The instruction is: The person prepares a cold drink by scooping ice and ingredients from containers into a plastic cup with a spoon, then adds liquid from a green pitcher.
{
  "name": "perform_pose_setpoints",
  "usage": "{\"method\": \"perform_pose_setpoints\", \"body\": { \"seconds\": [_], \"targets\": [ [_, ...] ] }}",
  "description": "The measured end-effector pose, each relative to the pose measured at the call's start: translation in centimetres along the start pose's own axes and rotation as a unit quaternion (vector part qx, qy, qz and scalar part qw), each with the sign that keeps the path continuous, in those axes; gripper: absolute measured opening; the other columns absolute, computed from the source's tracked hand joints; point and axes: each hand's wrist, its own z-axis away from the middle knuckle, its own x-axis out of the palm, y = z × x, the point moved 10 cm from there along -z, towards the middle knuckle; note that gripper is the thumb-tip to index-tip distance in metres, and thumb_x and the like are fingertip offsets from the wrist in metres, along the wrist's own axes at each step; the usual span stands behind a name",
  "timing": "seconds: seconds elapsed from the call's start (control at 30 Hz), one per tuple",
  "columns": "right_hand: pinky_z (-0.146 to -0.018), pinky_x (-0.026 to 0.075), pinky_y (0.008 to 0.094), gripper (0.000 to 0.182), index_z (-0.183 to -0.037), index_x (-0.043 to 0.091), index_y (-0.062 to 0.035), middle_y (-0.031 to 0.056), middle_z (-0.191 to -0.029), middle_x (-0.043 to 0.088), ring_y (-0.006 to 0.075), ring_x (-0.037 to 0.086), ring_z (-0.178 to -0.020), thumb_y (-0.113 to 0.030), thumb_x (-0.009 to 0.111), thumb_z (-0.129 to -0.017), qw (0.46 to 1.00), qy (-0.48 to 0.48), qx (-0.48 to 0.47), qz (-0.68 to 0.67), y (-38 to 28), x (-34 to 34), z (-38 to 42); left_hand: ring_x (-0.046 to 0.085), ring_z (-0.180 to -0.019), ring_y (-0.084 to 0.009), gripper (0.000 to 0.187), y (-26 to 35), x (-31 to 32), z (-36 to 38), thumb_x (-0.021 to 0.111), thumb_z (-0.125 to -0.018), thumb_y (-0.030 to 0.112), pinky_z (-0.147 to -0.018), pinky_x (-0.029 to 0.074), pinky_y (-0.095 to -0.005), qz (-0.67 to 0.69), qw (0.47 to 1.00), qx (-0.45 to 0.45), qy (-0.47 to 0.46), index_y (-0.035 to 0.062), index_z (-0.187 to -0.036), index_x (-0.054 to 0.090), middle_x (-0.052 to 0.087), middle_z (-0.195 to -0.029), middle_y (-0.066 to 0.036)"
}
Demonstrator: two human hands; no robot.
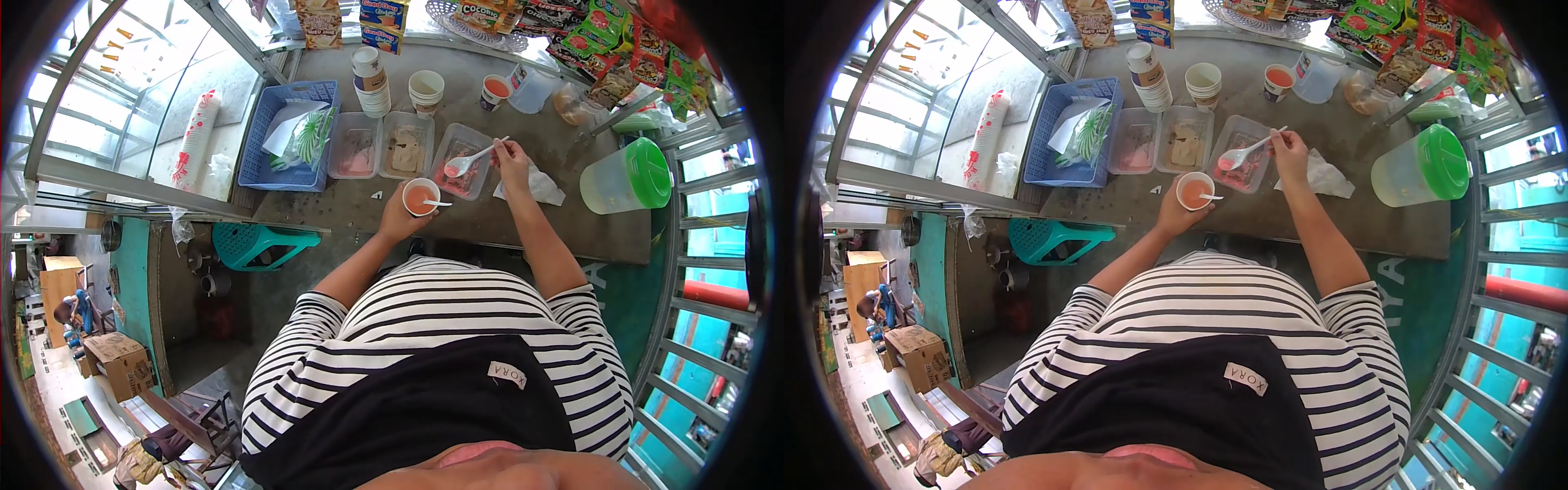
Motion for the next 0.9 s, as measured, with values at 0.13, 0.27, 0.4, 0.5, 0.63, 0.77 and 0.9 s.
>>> {"method": "perform_pose_setpoints", "body": {
  "seconds": [0.13, 0.27, 0.4, 0.5, 0.63, 0.77, 0.9],
  "targets": [
    [-0.053, 0.046, 0.0243, 0.021, -0.092, 0.062, -0.0019, 0.0035, -0.078, 0.066, 0.0079, 0.058, -0.06, -0.021, 0.069, -0.096, 0.999, -0.034, -0.028, -0.003, -2.3, 3.7, 2.5, 0.062, -0.111, -0.0287, 0.07, -0.2, -0.1, 0.1, 0.088, -0.072, 0.028, -0.096, 0.048, -0.0383, 0.003, 1.0, -0.007, 0.007, 0.0015, -0.126, 0.054, 0.061, -0.12, -0.014],
    [-0.052, 0.043, 0.0225, 0.018, -0.09, 0.062, -0.0019, 0.0005, -0.071, 0.064, 0.0053, 0.056, -0.058, -0.018, 0.069, -0.096, 0.99, -0.085, -0.109, 0.032, -4.6, 6.2, 4.4, 0.062, -0.111, -0.0285, 0.07, 0.2, -0.2, 0.1, 0.089, -0.072, 0.026, -0.097, 0.048, -0.0384, 0.0, 1.0, 0.008, 0.013, 0.0025, -0.127, 0.054, 0.06, -0.121, -0.014],
    [-0.052, 0.042, 0.0217, 0.018, -0.088, 0.061, -0.0014, -0.0003, -0.069, 0.063, 0.0045, 0.055, -0.057, -0.016, 0.07, -0.095, 0.987, -0.084, -0.12, 0.072, -4.5, 6.4, 4.4, 0.062, -0.112, -0.0279, 0.07, 0.5, -0.4, 0.2, 0.089, -0.071, 0.025, -0.097, 0.047, -0.0386, 0.008, 1.0, 0.006, 0.019, 0.0035, -0.128, 0.054, 0.061, -0.121, -0.014],
    [-0.052, 0.042, 0.0217, 0.019, -0.087, 0.061, -0.0014, -0.0004, -0.069, 0.063, 0.0042, 0.056, -0.058, -0.016, 0.071, -0.095, 0.986, -0.084, -0.123, 0.07, -3.9, 6.3, 4.0, 0.061, -0.112, -0.0274, 0.07, 0.1, -0.2, 0.1, 0.089, -0.071, 0.024, -0.098, 0.047, -0.0388, 0.035, 0.999, 0.002, 0.019, 0.0041, -0.129, 0.054, 0.061, -0.122, -0.013],
    [-0.052, 0.042, 0.0219, 0.019, -0.086, 0.061, -0.0016, -0.0001, -0.069, 0.063, 0.0041, 0.056, -0.058, -0.016, 0.071, -0.094, 0.986, -0.082, -0.121, 0.081, -4.1, 6.2, 4.1, 0.061, -0.113, -0.0275, 0.07, -0.3, -0.1, 0.2, 0.089, -0.07, 0.023, -0.098, 0.047, -0.0385, 0.046, 0.999, -0.009, 0.018, 0.004, -0.128, 0.055, 0.061, -0.122, -0.013],
    [-0.051, 0.042, 0.0216, 0.019, -0.085, 0.061, -0.0017, -0.0003, -0.069, 0.063, 0.0037, 0.055, -0.057, -0.015, 0.071, -0.094, 0.98, -0.108, -0.128, 0.105, -4.8, 7.0, 4.7, 0.061, -0.113, -0.0285, 0.07, 0.0, -0.1, 0.1, 0.089, -0.07, 0.023, -0.098, 0.047, -0.0388, 0.027, 1.0, -0.003, 0.01, 0.0038, -0.128, 0.055, 0.061, -0.123, -0.013],
    [-0.051, 0.043, 0.0213, 0.019, -0.085, 0.061, -0.002, 0.0, -0.07, 0.063, 0.0039, 0.056, -0.057, -0.016, 0.071, -0.093, 0.979, -0.115, -0.133, 0.104, -5.0, 7.6, 5.1, 0.061, -0.113, -0.0295, 0.071, -0.1, 0.0, 0.1, 0.089, -0.07, 0.024, -0.098, 0.047, -0.0394, 0.013, 1.0, 0.001, 0.009, 0.0035, -0.128, 0.055, 0.061, -0.123, -0.014]
  ]
}}
